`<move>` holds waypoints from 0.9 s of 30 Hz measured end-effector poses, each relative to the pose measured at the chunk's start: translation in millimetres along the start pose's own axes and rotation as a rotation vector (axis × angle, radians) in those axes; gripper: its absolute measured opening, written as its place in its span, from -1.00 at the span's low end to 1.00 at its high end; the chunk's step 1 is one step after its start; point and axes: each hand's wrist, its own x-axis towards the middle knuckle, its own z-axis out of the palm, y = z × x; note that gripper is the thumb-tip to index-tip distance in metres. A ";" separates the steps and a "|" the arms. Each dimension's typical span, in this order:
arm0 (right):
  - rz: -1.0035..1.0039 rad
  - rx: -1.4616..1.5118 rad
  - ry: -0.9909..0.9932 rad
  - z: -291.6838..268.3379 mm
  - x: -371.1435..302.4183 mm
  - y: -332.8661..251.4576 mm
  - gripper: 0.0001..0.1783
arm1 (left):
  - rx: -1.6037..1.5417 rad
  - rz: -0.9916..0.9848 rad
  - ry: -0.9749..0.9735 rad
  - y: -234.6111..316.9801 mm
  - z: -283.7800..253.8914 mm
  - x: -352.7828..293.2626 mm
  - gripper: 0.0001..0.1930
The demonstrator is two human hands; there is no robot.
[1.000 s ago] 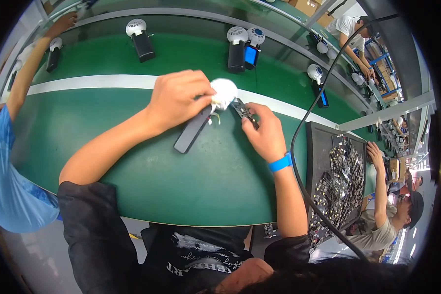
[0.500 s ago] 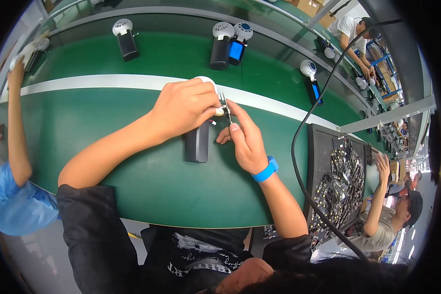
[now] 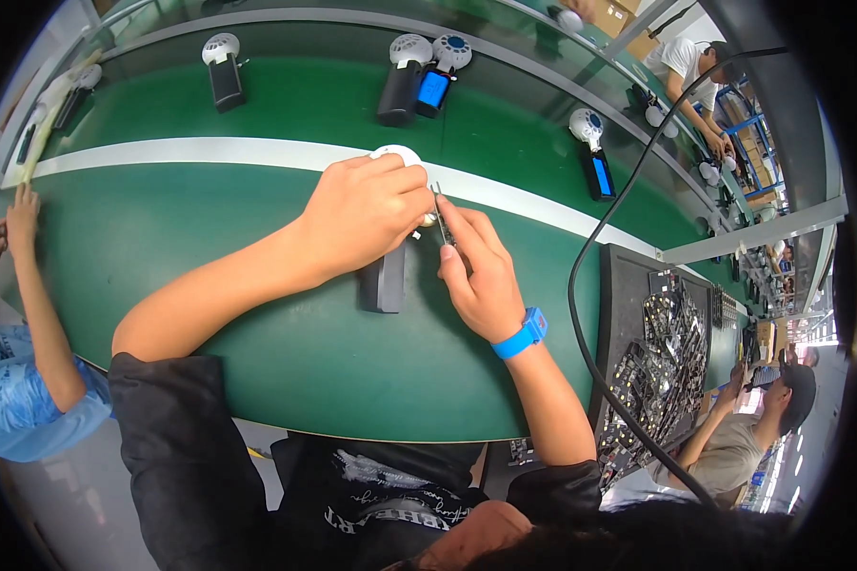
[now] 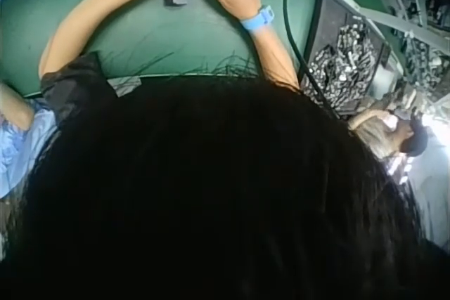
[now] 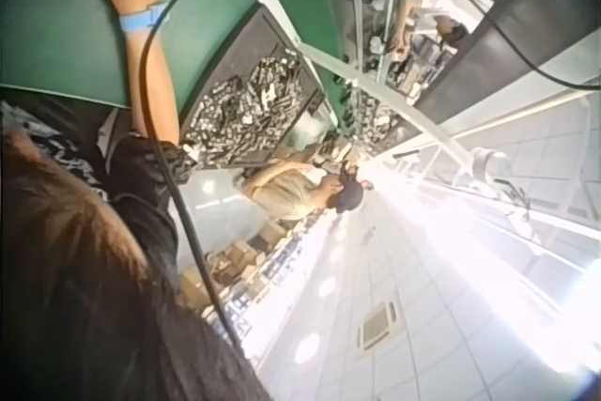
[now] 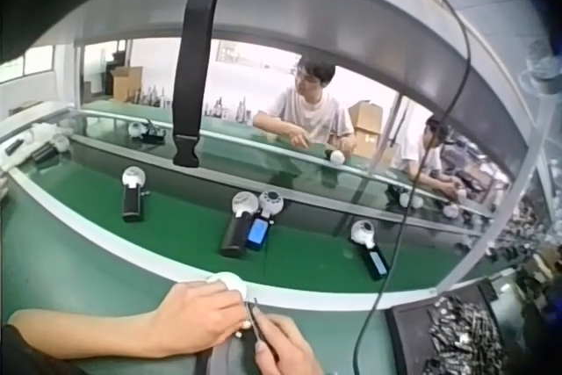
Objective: The worker is assembling handheld electronic devices by fitting components into plastic shells and using a powered tool to secure them.
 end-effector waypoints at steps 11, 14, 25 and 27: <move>0.041 0.195 -0.238 -31.2 1.2 11.5 -0.46 | -0.025 -0.014 -0.088 -1.7 -8.5 23.6 -0.80; -0.056 0.260 -0.267 -20.8 2.6 17.7 -0.47 | -0.287 0.162 -0.225 -35.7 -4.7 24.3 -0.76; -0.031 0.314 -0.003 -6.2 9.8 44.2 -0.55 | -0.235 -1.214 0.082 -202.4 -67.9 -54.5 -0.42; -0.037 0.307 0.015 -5.9 5.9 49.0 -0.57 | -0.377 -1.490 0.046 -222.3 -75.5 -18.0 -0.41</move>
